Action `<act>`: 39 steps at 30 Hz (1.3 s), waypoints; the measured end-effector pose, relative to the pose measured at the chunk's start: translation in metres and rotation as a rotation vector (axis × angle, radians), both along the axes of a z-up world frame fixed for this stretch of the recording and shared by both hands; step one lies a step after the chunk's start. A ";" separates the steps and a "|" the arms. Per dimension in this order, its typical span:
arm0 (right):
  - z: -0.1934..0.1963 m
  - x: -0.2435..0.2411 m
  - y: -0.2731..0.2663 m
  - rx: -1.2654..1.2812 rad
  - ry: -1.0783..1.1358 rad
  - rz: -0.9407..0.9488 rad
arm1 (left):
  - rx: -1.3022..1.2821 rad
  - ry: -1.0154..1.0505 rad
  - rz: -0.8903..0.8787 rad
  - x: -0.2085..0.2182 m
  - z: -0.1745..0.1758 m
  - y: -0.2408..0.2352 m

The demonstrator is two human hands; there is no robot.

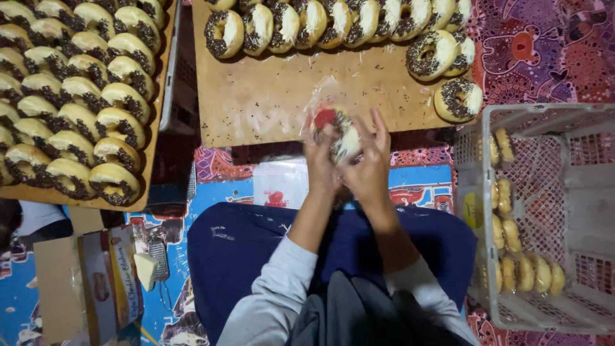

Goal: The person sits on the floor and repeatedly picks up doughnuts from a wooden board, places them into clear plastic bags, and sets the packaged doughnuts into a white plastic crate. The person handles the doughnuts one at a time throughout the clip.

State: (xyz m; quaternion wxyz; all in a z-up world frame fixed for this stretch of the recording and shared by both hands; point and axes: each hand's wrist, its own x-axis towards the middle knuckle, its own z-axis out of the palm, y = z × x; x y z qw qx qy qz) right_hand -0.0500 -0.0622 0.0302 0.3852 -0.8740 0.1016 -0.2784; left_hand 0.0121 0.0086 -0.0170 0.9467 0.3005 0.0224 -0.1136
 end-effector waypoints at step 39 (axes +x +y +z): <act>-0.019 -0.035 0.269 -0.119 -0.080 1.018 | 1.128 -0.064 0.414 -0.152 -0.046 0.355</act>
